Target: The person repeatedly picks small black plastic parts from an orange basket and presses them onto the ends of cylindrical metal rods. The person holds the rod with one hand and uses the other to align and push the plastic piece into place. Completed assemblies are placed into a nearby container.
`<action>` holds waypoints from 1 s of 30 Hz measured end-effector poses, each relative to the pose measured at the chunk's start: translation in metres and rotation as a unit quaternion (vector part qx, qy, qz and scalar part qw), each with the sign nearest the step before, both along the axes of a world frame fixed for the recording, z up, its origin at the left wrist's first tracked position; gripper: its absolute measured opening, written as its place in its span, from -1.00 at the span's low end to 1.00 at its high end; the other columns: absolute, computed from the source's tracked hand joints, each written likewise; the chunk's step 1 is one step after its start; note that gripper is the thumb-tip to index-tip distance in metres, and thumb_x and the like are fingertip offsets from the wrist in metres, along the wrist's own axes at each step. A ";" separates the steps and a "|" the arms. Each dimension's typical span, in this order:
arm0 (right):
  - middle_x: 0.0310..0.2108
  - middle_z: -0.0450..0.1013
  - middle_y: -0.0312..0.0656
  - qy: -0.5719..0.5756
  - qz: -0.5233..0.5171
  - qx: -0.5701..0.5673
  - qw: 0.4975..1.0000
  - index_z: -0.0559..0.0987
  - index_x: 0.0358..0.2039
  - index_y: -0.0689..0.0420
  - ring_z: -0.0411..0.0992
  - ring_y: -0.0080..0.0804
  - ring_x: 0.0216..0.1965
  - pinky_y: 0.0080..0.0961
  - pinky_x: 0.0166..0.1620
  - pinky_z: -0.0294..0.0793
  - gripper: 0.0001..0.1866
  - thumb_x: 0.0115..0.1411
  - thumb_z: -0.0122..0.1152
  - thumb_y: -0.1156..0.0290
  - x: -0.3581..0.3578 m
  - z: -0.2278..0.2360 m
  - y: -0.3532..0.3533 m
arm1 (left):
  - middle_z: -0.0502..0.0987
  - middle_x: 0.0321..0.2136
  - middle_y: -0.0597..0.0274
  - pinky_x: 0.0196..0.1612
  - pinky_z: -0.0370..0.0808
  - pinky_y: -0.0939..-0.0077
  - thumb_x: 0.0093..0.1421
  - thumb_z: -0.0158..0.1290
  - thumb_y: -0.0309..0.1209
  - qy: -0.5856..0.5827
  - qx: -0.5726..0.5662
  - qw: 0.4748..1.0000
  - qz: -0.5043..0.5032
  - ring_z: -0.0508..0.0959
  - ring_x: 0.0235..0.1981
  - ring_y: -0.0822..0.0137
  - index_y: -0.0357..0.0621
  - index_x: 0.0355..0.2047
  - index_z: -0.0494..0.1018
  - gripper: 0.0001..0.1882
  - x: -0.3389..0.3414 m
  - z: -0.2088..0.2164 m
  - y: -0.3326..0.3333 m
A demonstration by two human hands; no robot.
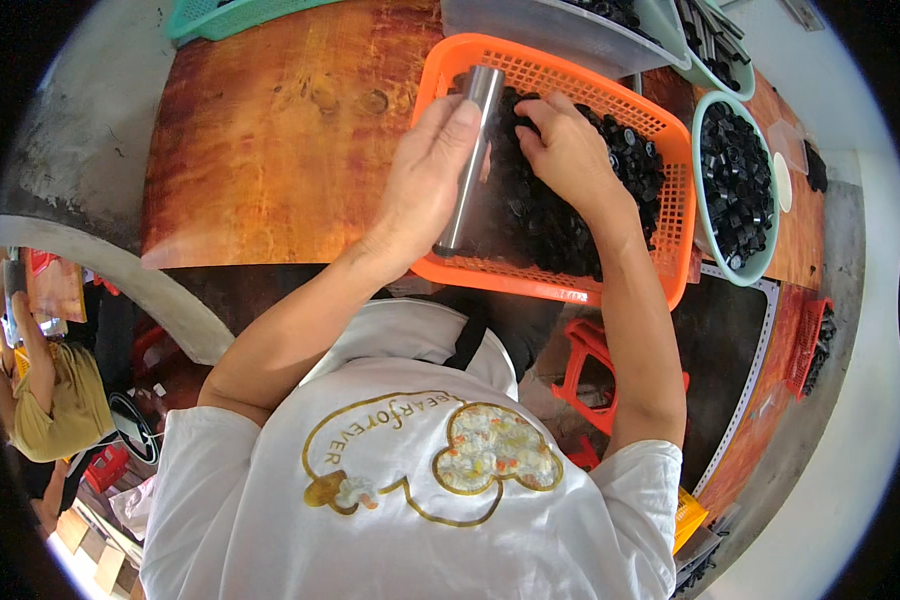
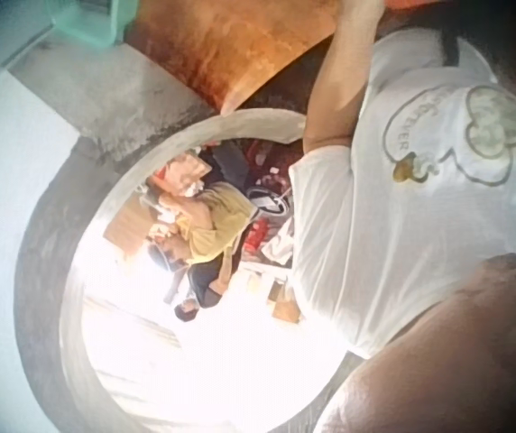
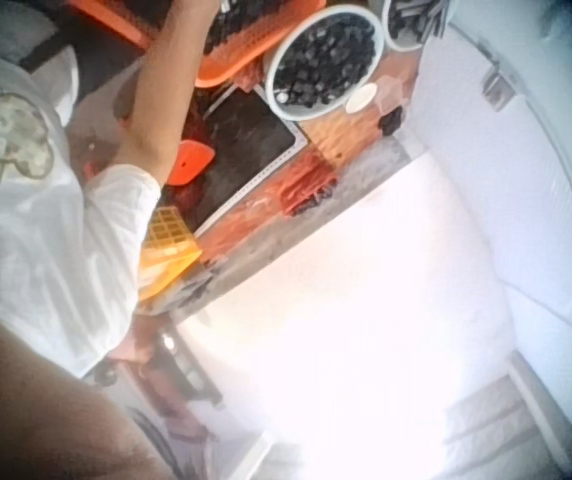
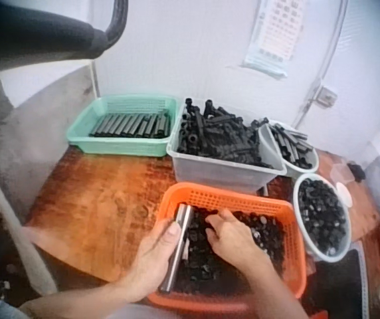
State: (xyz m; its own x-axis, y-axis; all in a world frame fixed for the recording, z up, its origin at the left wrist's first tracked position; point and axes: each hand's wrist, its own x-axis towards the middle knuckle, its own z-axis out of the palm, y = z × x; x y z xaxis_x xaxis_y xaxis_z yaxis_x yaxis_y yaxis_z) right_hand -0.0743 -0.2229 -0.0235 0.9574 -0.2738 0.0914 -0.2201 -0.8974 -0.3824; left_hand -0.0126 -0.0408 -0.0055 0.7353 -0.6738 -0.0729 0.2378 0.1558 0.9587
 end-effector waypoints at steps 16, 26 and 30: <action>-0.25 0.48 -0.07 -0.004 0.114 0.066 0.991 0.54 -0.25 0.15 0.48 0.01 -0.18 -0.17 -0.16 0.49 -0.85 0.20 0.16 0.38 0.035 0.011 0.047 | 0.43 -0.44 0.35 -0.30 0.29 0.67 0.41 -0.17 0.01 -0.054 0.109 0.989 0.081 0.36 -0.42 0.57 -0.19 -0.18 0.40 -0.54 0.040 0.004 0.061; -0.31 0.52 -0.16 -0.058 0.150 0.221 0.962 0.55 -0.21 0.18 0.51 -0.21 -0.33 -0.38 -0.26 0.49 -0.84 0.21 0.20 0.44 0.060 0.003 0.083 | 0.36 -0.51 0.35 -0.36 0.33 0.60 0.44 -0.25 -0.03 -0.012 0.121 0.987 0.107 0.34 -0.49 0.52 -0.23 -0.03 0.38 -0.51 0.076 0.009 0.129; -0.42 0.52 -0.22 -0.022 0.065 0.460 0.885 0.55 -0.23 0.23 0.47 -0.44 -0.46 -0.50 -0.36 0.48 -0.87 0.24 0.21 0.46 0.072 0.017 0.093 | 0.38 -0.54 0.32 -0.44 0.38 0.53 0.41 -0.21 0.01 0.198 0.012 0.977 0.080 0.39 -0.54 0.45 -0.24 -0.03 0.39 -0.48 0.086 0.023 0.119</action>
State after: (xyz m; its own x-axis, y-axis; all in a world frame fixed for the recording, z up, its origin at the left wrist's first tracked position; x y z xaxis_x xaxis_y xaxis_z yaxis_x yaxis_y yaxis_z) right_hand -0.0024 -0.1303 -0.0067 0.9875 -0.1384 -0.0754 -0.1047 -0.2180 -0.9703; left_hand 0.0735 0.0779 0.0172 0.7424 -0.5467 -0.3873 0.5654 0.2010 0.8000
